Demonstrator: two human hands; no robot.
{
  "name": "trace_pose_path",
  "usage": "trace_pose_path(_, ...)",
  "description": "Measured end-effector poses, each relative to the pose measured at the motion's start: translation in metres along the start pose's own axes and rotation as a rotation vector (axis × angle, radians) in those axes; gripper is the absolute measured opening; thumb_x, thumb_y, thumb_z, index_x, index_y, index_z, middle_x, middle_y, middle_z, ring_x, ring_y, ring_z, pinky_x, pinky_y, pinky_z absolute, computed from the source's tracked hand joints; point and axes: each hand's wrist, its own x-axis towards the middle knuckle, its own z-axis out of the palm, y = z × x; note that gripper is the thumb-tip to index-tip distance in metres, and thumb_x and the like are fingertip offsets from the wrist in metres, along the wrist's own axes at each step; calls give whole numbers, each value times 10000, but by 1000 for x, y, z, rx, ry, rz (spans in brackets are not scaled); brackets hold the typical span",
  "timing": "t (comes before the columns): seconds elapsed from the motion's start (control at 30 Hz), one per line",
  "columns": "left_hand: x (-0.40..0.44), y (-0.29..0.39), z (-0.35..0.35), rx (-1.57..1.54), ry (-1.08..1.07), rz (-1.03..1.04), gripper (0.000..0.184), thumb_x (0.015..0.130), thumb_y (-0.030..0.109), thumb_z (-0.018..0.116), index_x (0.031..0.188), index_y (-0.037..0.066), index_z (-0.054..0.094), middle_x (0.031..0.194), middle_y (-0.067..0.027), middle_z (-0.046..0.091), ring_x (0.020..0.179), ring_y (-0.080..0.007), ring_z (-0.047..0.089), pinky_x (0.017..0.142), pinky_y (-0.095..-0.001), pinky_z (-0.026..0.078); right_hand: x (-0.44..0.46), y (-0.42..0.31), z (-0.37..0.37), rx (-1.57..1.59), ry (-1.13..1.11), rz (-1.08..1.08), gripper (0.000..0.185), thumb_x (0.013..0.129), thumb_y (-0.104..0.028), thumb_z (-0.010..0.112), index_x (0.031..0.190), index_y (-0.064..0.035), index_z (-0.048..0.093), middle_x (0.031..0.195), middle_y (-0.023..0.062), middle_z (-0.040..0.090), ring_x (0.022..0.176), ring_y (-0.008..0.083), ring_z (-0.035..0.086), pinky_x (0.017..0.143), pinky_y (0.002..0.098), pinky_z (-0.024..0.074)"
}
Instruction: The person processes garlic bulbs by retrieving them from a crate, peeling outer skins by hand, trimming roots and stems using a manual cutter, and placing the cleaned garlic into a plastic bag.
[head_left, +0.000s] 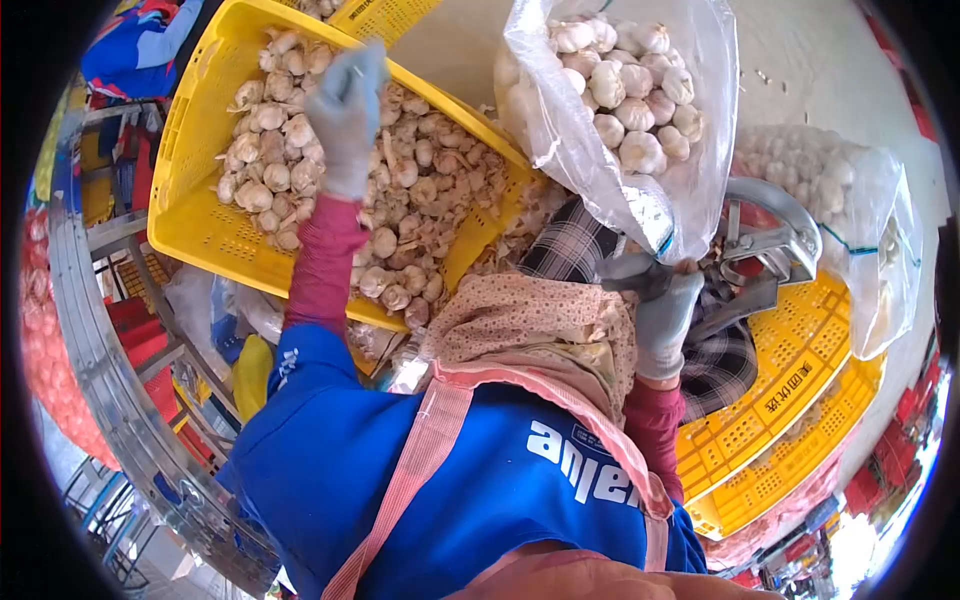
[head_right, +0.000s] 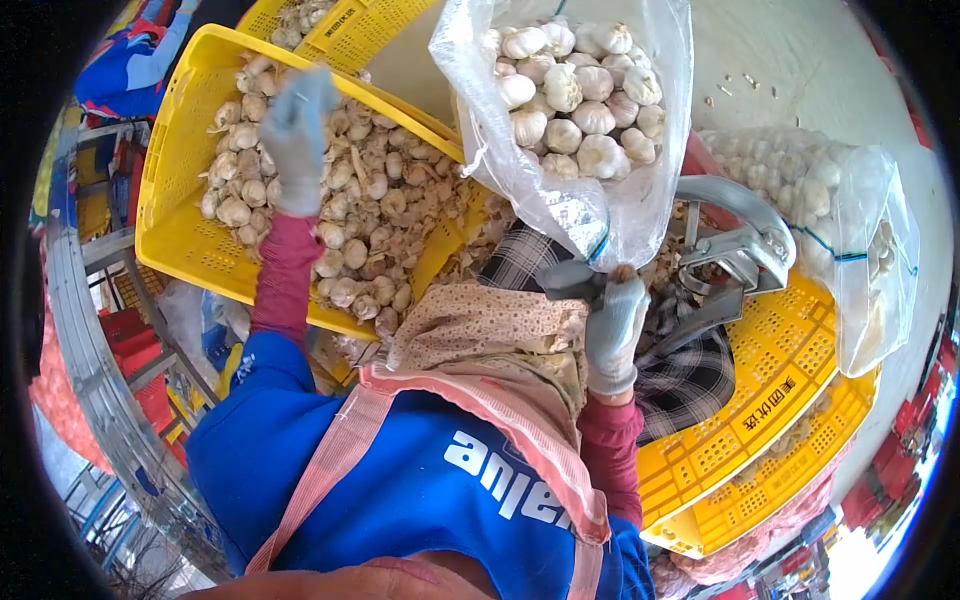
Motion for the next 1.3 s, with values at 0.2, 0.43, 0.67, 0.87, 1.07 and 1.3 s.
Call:
trace_pose_path(0.2,-49,-157,7,1093,-765,-74,306,891,250,572,1107,69,693,965,-168,716,896,-374,682,795,-479,541,-36,4,10,-165,141,93,633,1020,-454,346,1226,98,576,890,165,709,760,207,687,694,301,563)
trace_pose_path(0.43,-49,-222,23,1411,-998,119,459,837,301,650,1268,159,578,1136,-161,688,1053,-320,664,831,-489,536,-72,4,-10,-187,228,62,433,1007,-306,481,1248,35,597,961,121,717,850,170,683,759,306,553)
trace_pose_path(0.67,-87,-108,11,-7,-794,-591,260,856,191,689,1072,74,605,895,-73,665,654,-116,599,575,-271,506,-84,31,-17,-135,161,66,363,1013,-239,508,1254,19,597,957,65,706,842,94,651,712,235,517)
trace_pose_path(0.87,-195,41,57,-369,-935,-151,158,896,98,680,1031,43,619,981,-81,688,720,-122,631,624,-253,528,-81,23,3,-8,-41,46,556,1025,-313,464,1488,-22,361,1182,79,654,981,116,628,782,261,523)
trace_pose_path(1.07,-260,50,117,-197,-973,379,147,860,134,725,954,21,713,830,-132,725,702,-230,710,625,-329,550,-106,34,-27,23,96,44,705,982,-496,497,1493,-33,350,1099,45,627,938,137,625,738,281,548)
trace_pose_path(1.3,-287,63,143,-297,-1072,122,131,909,129,661,906,6,706,775,-90,701,684,-159,662,634,-291,519,-135,16,-35,189,150,32,498,951,-529,474,1052,-71,643,889,33,650,766,148,660,648,277,544)
